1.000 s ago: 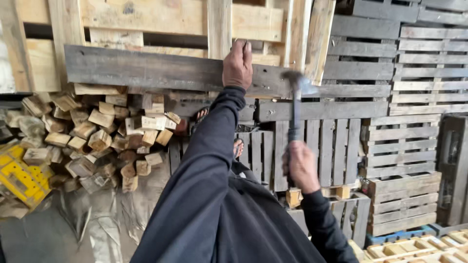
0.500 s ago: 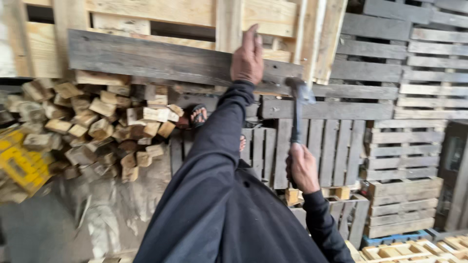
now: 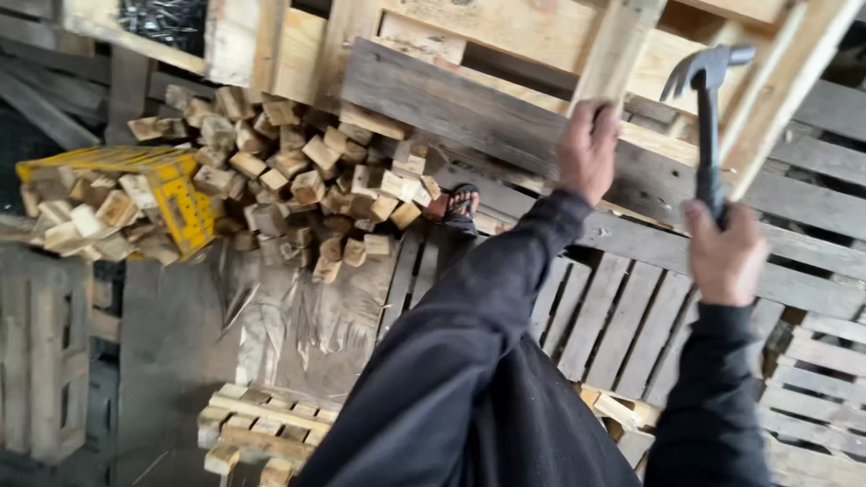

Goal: The person assembles wooden pallets by placing small wooden blocks and planks onto a pallet frame and securing them with nails using a hammer. The person repeatedly picks up blocks, positions them, and hammers nails to fasten the pieces together.

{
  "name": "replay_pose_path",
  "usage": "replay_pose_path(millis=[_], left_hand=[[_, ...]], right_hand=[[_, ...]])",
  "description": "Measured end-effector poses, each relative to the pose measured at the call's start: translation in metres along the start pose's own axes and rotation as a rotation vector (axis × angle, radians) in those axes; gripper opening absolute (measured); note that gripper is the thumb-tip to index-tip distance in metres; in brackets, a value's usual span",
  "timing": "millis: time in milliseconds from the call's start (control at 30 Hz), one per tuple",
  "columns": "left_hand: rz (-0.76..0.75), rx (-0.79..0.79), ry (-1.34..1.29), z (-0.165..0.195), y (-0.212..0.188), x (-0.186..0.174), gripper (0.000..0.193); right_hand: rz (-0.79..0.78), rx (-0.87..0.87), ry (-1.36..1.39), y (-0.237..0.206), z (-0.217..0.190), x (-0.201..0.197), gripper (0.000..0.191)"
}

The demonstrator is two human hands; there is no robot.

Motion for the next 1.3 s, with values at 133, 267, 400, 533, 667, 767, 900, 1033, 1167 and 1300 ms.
replay_pose_path(millis=[133, 267, 400, 533, 667, 767, 900, 1033, 1167, 1300], left_hand=[[0.234, -0.100, -0.020, -0.009, 0.018, -0.151, 0.018], [0.488, -0.003, 0.611, 0.003, 0.052, -0.323, 0.028], [0.106, 0.170, 0.687, 0.001, 0.091, -0.364, 0.043], [-0.090, -0.148, 0.459, -0.036, 0.101, -0.360, 0.031], [-0.045, -0.207, 0.247, -0.058, 0.100, -0.352, 0.025], [0.051, -0.377, 0.056, -0.071, 0.095, -0.349, 0.032], [0.068, -0.292, 0.192, -0.047, 0.096, -0.347, 0.056], [-0.012, 0.202, 0.822, 0.021, 0.096, -0.330, 0.072], [-0.576, 0.582, 1.342, 0.046, 0.082, -0.240, 0.091], [-1.028, 0.666, 1.593, 0.042, 0.090, -0.146, 0.115]], right_hand=[[-0.099, -0.201, -0.375, 0.081, -0.023, 0.007, 0.044], [-0.108, -0.271, -0.333, 0.114, -0.023, 0.012, 0.034], [0.220, -0.594, -0.423, 0.062, -0.073, 0.008, 0.036], [-0.462, -0.482, 0.042, -0.046, -0.114, 0.092, 0.037], [-0.304, -0.469, 0.039, -0.078, -0.115, 0.153, 0.053], [-0.282, -0.315, -0.070, -0.058, -0.096, 0.176, 0.077], [-0.383, -0.232, -0.060, -0.028, -0.085, 0.200, 0.081], [-0.730, 0.038, 0.019, -0.015, -0.046, 0.246, 0.064], [-0.819, 0.017, -0.203, -0.007, -0.014, 0.271, 0.048], [-0.771, -0.116, -0.074, -0.008, -0.015, 0.271, 0.054]])
Point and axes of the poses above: each hand's wrist, its own y-axis towards the middle knuckle, its own x-axis out of the palm, z = x × y, the point moved 6 cm from there along y, towards the middle knuckle, and after that the axes turned 10 degrees about y, right-handed, at the moved point
